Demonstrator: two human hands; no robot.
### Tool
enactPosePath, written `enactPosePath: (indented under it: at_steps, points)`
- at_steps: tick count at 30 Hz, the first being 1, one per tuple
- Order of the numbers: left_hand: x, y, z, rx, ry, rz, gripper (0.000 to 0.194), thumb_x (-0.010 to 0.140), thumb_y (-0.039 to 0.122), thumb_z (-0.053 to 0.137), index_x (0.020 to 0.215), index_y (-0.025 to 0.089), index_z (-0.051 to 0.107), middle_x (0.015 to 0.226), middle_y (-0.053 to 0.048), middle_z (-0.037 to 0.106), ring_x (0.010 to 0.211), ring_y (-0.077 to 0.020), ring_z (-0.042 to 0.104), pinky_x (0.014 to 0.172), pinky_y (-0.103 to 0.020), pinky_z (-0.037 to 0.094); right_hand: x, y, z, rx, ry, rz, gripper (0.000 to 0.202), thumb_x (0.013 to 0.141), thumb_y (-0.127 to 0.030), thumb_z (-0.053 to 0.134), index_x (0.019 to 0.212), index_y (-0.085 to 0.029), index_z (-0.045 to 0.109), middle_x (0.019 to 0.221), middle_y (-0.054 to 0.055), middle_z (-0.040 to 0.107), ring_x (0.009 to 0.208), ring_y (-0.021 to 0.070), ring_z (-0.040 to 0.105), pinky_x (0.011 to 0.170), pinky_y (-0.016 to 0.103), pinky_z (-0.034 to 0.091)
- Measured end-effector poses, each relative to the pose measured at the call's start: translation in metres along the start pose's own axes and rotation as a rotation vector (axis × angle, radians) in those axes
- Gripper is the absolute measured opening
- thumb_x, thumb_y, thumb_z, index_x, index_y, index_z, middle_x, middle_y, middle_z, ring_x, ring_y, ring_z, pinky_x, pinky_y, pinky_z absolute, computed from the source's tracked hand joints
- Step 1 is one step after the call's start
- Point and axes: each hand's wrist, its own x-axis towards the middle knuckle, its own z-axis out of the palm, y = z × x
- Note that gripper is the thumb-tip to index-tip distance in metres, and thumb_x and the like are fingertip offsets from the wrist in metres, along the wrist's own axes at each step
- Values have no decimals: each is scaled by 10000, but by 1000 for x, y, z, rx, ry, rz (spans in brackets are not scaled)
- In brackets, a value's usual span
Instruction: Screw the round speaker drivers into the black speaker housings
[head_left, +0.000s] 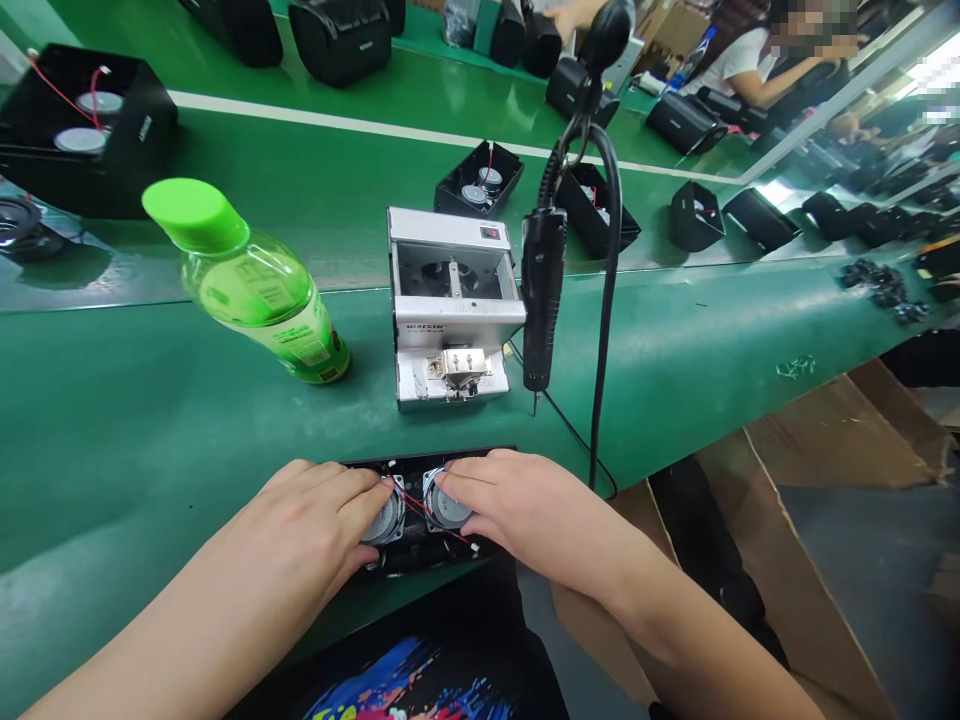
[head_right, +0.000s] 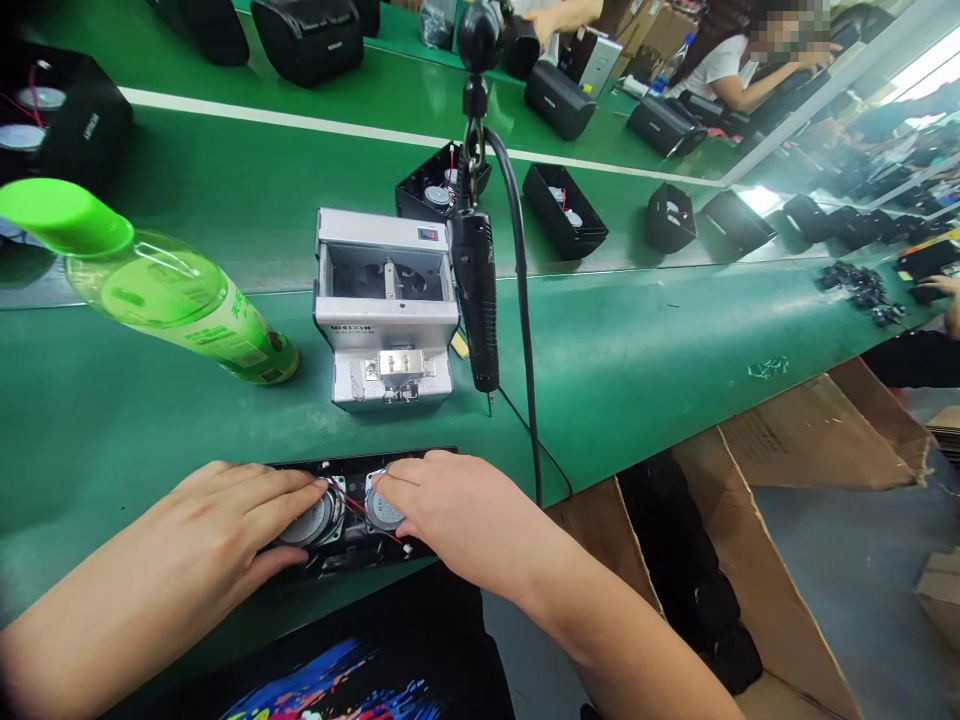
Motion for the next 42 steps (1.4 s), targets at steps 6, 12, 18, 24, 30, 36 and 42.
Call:
enactPosePath:
  at_steps: [6,12,18,24,30,36,42]
  points:
    - [-30,-14,2,-31,93,-33,616,1147,324,797,1758,388,747,1589,-42,939,1309,-339,914,1175,-490,682,-13,12,-6,59,324,-91,425,1186,-524,961,1543,-310,876,1475,34,1001,1259,232,967,1053,379,804]
    - [-58,-25,28,-3,115,-166,1351,889,652,1059,2056,454,408,1861,-88,778,1546,-461,822,1272,-574,676,10,71,2,230,1013,413,774,1266,-513,715,1971,-278,498,1821,280,745,1687,479,743,1367,833,648]
    - [-81,-36,45,36,107,-218,1303,879,603,1036,2034,495,443,1871,-41,765,1569,-455,807,1275,-605,692,41,115,-19,693,943,483,830,1093,-594,864,1812,-290,584,1018,26,891,842,284,865,805,493,779]
    - [-53,-9,43,80,287,-183,699,1164,608,822,1835,443,712,1910,-80,726,1648,-422,769,1461,-647,570,21,78,-62,963,1058,287,295,1100,-478,819,1311,-336,670,893,-74,767,604,146,707,579,290,643]
    - [15,32,42,156,259,-115,413,1017,235,856,1421,287,929,1653,-175,898,1403,-437,896,1251,-661,716,47,22,-94,1023,1104,-161,689,1034,-1008,809,1252,-354,795,731,-76,687,446,153,533,449,315,531]
    - [26,36,38,2,173,-196,405,942,260,1057,1333,307,964,1511,-142,946,1258,-424,925,1196,-661,729,90,7,-77,956,1072,-293,687,1065,-1023,798,1279,-370,808,723,-74,777,490,201,672,503,341,634]
    - [33,42,30,-84,134,-266,504,828,283,1180,1283,308,967,1491,-126,946,1246,-418,912,1154,-644,736,106,16,-63,984,1024,-303,738,1036,-1029,830,1411,-393,823,733,-75,744,460,168,593,456,308,540]
